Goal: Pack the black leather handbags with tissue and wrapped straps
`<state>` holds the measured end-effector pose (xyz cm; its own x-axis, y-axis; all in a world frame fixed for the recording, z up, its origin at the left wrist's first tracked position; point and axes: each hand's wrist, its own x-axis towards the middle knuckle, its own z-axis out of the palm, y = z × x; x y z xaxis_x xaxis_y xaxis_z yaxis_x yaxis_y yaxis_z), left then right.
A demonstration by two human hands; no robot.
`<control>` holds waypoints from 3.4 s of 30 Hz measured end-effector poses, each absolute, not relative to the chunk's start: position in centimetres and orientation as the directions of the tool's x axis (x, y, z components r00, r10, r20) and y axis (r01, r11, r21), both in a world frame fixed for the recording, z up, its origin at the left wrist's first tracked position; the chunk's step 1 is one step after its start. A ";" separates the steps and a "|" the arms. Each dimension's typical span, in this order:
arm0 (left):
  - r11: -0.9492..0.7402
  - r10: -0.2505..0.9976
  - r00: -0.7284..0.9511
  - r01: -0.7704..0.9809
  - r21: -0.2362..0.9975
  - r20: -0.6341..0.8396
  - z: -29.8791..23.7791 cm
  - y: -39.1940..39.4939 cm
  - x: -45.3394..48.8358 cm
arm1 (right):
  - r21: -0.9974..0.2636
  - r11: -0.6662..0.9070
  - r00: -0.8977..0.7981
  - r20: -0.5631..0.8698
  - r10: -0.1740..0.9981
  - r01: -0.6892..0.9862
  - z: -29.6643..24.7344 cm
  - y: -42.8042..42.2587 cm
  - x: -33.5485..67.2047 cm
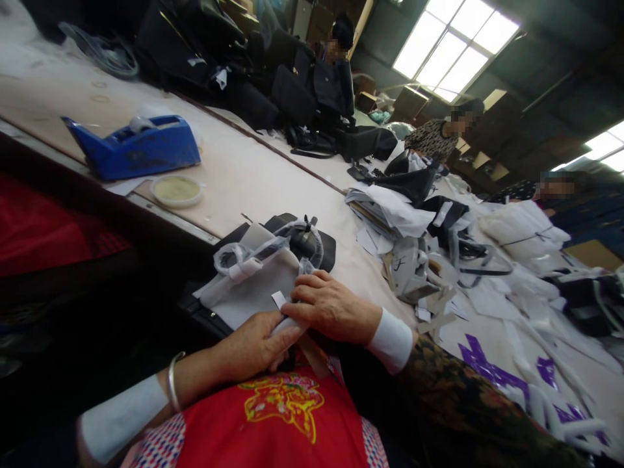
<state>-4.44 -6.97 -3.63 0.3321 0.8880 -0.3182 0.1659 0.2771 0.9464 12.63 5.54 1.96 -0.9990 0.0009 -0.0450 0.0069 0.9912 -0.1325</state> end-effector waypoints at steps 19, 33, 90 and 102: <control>0.374 0.878 0.307 0.044 0.927 -0.369 -4.5 -7.1 -5.0 | -0.066 0.997 -0.999 0.041 0.028 0.026 1.5 5.5 12.7; 0.357 0.886 0.253 0.159 0.920 -0.388 -4.8 -6.8 -4.6 | -0.314 0.948 -0.952 0.268 0.148 0.059 0.8 2.9 14.8; 0.385 0.903 0.205 0.011 0.923 -0.379 -6.1 -7.9 -4.6 | -0.489 0.863 -0.986 -0.155 0.053 0.124 3.1 6.4 8.8; 0.402 0.896 0.157 0.113 0.909 -0.416 -5.6 -8.2 -4.7 | -0.568 0.639 -0.854 -0.334 0.398 0.520 1.6 4.9 6.4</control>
